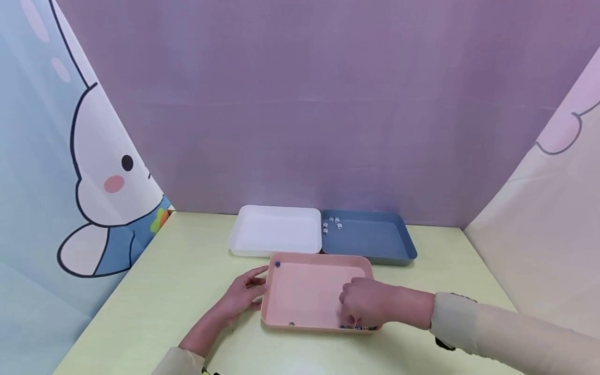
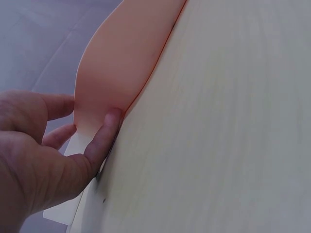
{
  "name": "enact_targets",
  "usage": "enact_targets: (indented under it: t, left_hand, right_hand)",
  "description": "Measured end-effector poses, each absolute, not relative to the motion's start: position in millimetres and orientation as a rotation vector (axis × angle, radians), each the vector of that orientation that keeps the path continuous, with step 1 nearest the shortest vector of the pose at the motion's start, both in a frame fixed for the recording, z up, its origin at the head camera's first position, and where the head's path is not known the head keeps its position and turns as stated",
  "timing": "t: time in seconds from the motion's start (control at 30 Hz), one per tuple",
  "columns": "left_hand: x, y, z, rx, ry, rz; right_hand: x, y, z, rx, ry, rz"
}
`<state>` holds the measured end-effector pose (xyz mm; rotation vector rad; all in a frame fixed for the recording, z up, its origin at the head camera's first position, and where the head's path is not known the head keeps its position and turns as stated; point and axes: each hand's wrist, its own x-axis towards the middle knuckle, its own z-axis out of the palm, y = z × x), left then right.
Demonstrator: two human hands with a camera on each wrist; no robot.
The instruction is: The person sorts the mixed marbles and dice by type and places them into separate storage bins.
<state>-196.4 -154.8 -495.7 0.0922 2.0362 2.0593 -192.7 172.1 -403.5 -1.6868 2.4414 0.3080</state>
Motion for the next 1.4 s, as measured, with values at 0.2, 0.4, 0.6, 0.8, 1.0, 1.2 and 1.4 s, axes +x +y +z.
enact_targets:
  t: [0.2, 0.4, 0.6, 0.8, 1.0, 1.2, 1.4]
  left_hand:
    - [-198, -155, -496, 0.112, 2.036, 2.04]
    - [-197, -155, -495, 0.111, 2.051, 2.033]
    - [-195, -156, -495, 0.109, 2.049, 2.03]
    - [-196, -156, -497, 0.107, 2.05, 2.027]
    - [-197, -156, -498, 0.093, 2.052, 2.031]
    - [-196, -157, -497, 0.088, 2.053, 2.037]
    - [-195, -157, -496, 0.115, 2.062, 2.027]
  right_hand:
    - [-191, 171, -413, -1.81, 2.398, 0.385]
    - [-193, 170, -417, -1.913, 2.378, 0.476]
    - [-197, 170, -425, -1.857, 2.402, 0.5]
    - [-199, 171, -432, -1.844, 2.424, 0.516]
    - [-203, 171, -435, -1.835, 2.463, 0.395]
    - [-208, 174, -433, -1.795, 2.562, 0.196]
    - [-215, 176, -434, -1.759, 2.7, 0.062]
